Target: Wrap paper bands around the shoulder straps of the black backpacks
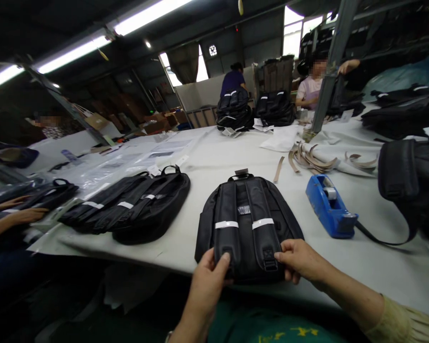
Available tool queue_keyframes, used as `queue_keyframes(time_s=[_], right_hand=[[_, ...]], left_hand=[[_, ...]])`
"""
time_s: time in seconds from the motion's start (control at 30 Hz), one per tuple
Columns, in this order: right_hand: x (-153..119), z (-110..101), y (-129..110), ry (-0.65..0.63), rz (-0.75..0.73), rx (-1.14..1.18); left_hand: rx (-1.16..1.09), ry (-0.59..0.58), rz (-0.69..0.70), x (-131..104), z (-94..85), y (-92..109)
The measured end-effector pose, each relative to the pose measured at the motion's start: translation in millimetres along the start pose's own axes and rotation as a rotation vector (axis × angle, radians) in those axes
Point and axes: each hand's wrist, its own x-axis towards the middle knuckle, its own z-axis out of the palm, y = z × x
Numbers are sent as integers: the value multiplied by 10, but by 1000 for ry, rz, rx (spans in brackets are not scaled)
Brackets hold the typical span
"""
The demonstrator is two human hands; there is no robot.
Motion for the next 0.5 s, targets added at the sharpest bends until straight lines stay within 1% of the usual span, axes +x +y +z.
queue_keyframes(time_s=[0.07,0.1,0.13,0.17,0.2,0.23,0.27,0.3,0.33,0.4,0.43,0.47,0.5], right_hand=[[24,62,28,34,19,-187],[29,86,46,67,-9,-308],[23,97,65,110,-67,-436],[8,89,83,160,-148,-563],[-16,58,100,214,-231,-677],[-42,4,117,265,-297,-766],[-64,-71,137,309,-333,-823],[-73,-161,162,352,-346,-838],[-64,-257,196,401,-350,-815],[23,-431,299,538,-366,-695],[96,-491,368,616,-369,-624],[180,-525,442,676,-359,-563],[268,-535,517,712,-339,-520]], left_hand=[[116,-90,3,-35,243,-163],[158,-102,5,-53,327,-247],[197,-112,18,-73,372,-319],[236,-117,40,-95,370,-373],[283,-117,82,-116,321,-406],[345,-113,145,-132,227,-421],[421,-91,218,-138,97,-425],[502,-42,301,-127,-55,-425],[584,34,387,-95,-213,-432],[697,252,499,33,-488,-492],[739,341,512,120,-581,-549],[771,394,511,211,-638,-620],[780,408,507,297,-660,-698]])
